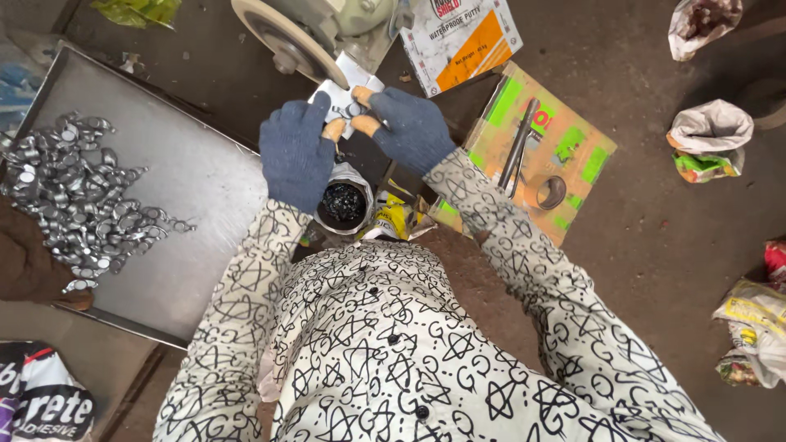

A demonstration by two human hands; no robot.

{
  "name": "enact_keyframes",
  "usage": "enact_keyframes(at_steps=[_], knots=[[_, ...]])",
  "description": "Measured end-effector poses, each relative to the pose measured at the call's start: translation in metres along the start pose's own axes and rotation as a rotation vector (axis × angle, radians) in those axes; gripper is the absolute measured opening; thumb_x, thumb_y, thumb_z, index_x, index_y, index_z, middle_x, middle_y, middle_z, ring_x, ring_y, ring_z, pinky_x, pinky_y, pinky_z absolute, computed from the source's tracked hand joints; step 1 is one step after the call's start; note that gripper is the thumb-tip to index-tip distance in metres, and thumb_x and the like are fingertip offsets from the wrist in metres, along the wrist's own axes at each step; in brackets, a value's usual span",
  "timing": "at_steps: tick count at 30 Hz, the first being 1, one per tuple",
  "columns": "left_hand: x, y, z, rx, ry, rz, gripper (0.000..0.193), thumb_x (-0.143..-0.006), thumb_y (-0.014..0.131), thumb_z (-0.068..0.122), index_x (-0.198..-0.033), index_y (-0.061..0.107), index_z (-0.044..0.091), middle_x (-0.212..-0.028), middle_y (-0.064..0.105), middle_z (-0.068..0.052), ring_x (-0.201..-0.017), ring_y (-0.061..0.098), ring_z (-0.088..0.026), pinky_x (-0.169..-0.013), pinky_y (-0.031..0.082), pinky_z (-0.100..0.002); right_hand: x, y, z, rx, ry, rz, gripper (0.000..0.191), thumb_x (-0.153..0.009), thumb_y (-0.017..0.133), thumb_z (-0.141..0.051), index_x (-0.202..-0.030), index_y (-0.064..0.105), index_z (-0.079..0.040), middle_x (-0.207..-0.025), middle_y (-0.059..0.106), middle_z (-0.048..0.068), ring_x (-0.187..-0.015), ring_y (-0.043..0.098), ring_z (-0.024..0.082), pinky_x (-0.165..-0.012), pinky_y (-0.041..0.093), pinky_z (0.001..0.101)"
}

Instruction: The person picks small metal parts one at a time from a tray, holds each against a spinning bench grinder to grind its edge with sparks flying, then places the ground part back on the tray. They repeat this cycle continuously, occasionally dipping a part into a small container before grinding.

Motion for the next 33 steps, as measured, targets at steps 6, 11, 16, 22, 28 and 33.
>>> enact_keyframes(at_steps=[6,11,16,22,28,33], knots=[[-0.031,0.03,-0.018,-0.063,0.018,-0.136,0.024,-0.1,0.072,0.041,-0.112,0.07,0.021,-0.09,0.062,-0.007,-0.085,0.063,-0.028,-0.073,0.046,-0.045,-0.018,0.012,0.022,0.11,-0.041,-0.001,0.03,-0.096,0.079,-0.038,-0.107,0.068,-0.012,-0.087,0.066,0.007,-0.077,0.069,0.029,-0.062,0.052,0.0416],[-0.031,0.045,-0.023,-0.203,-0.011,-0.072,0.03,-0.098,0.071,0.046,-0.106,0.067,0.018,-0.085,0.062,-0.005,-0.078,0.066,-0.026,-0.069,0.048,-0.043,-0.036,0.017,0.03,0.04,-0.221,-0.08,0.034,-0.093,0.08,-0.038,-0.108,0.068,-0.009,-0.085,0.065,0.008,-0.076,0.067,0.029,-0.059,0.049,0.0423],[-0.02,0.07,-0.018,-0.176,-0.011,-0.204,0.033,-0.096,0.068,0.029,-0.125,0.063,0.013,-0.088,0.065,-0.005,-0.079,0.067,-0.025,-0.07,0.049,-0.043,-0.07,0.012,0.04,-0.005,-0.439,-0.341,0.029,-0.095,0.081,-0.03,-0.114,0.069,-0.012,-0.091,0.064,0.009,-0.087,0.067,0.031,-0.07,0.052,0.0421],[-0.013,0.055,-0.013,0.032,-0.034,-0.241,0.04,-0.09,0.072,0.034,-0.122,0.064,0.011,-0.095,0.068,-0.009,-0.085,0.067,-0.029,-0.075,0.05,-0.044,-0.035,0.008,0.021,-0.136,-0.051,-0.005,0.032,-0.097,0.078,-0.026,-0.121,0.07,-0.007,-0.093,0.067,0.012,-0.084,0.067,0.027,-0.071,0.054,0.0399],[0.034,-0.01,-0.05,0.27,0.077,-0.008,0.047,-0.084,0.075,0.039,-0.119,0.064,0.009,-0.103,0.07,-0.014,-0.092,0.067,-0.033,-0.08,0.051,-0.045,0.117,0.138,0.013,-1.972,1.158,0.172,0.036,-0.117,0.071,-0.035,-0.119,0.068,0.001,-0.099,0.073,0.01,-0.083,0.067,0.021,-0.068,0.053,0.033],[0.089,-0.041,-0.22,-0.325,-0.31,-0.133,0.033,-0.093,0.061,0.012,-0.126,0.068,0.008,-0.113,0.069,-0.013,-0.11,0.064,-0.036,-0.101,0.043,-0.057,0.169,0.174,0.023,-0.788,1.369,-0.098,0.04,-0.101,0.073,-0.034,-0.123,0.068,-0.001,-0.104,0.076,0.011,-0.091,0.07,0.02,-0.078,0.057,0.0344]])
Point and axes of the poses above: each hand's wrist, its own x-axis away from the middle knuckle, its own y-axis out of the palm, z = x × y, the point moved 8 cm from there along -x, towards the middle knuckle
